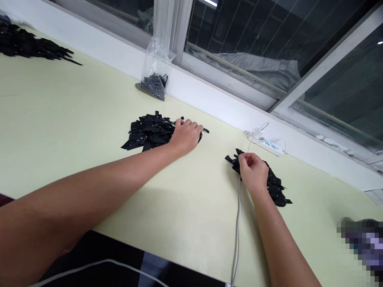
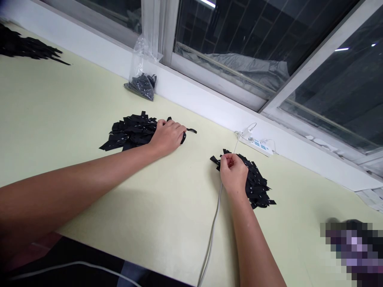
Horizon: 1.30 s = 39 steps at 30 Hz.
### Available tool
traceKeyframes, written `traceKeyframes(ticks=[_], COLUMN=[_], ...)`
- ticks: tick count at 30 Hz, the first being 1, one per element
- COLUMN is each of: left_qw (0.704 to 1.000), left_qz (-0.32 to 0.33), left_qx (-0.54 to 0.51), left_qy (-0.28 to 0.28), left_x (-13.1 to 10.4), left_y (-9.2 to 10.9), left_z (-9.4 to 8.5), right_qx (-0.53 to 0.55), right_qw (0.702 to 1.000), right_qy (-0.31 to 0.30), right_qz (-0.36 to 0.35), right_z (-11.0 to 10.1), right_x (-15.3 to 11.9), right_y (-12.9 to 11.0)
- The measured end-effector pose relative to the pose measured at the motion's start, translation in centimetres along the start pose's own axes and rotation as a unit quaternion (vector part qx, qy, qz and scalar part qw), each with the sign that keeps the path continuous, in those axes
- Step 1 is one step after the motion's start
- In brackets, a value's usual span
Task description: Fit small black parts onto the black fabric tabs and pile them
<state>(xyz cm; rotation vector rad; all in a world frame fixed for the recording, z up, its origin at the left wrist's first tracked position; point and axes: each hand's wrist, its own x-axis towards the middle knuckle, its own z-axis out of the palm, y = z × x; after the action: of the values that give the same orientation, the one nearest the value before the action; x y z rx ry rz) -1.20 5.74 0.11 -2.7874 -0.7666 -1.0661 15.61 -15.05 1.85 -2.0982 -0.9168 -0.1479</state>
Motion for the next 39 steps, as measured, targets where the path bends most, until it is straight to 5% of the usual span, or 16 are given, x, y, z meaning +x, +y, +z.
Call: traceKeyframes(ticks=[5, 10, 15, 19, 32, 39], left_qw=[0.994, 0.988, 0.972, 0.958, 0.957, 0.966], left_qz=[0.063, 0.134, 0.228, 0.284, 0.277, 0.248], left_qx=[-0.027, -0.029, -0.039, -0.039, -0.082, -0.078], left_qy=[0.082, 0.074, 0.036, 0.034, 0.040, -0.001], left_x=[0.0, 0.0, -0.6, -1.0, -1.2, -1.1], left_y=[0.6, 1.5, 2.9, 3.9, 3.6, 3.1], left_z=[-0.6, -1.0, -0.9, -0.9, -0.9, -0.5], right_qx=[0.012, 0.111, 0.316, 0.353, 0.423, 0.405], right_qw=[1.000, 0.989, 0.914, 0.872, 0.836, 0.851], right_qy=[-0.005, -0.091, -0.256, -0.335, -0.321, -0.288], right_qz=[-0.010, -0.037, 0.004, 0.047, 0.138, 0.168], right_z=[0.1, 0.6, 1.6, 2.3, 1.9, 1.4], right_x=[-0.1, -0.5, -1.5, -1.9, -1.4, -1.1], right_y=[0.1, -0.3, -1.6, -1.9, -1.6, -1.5])
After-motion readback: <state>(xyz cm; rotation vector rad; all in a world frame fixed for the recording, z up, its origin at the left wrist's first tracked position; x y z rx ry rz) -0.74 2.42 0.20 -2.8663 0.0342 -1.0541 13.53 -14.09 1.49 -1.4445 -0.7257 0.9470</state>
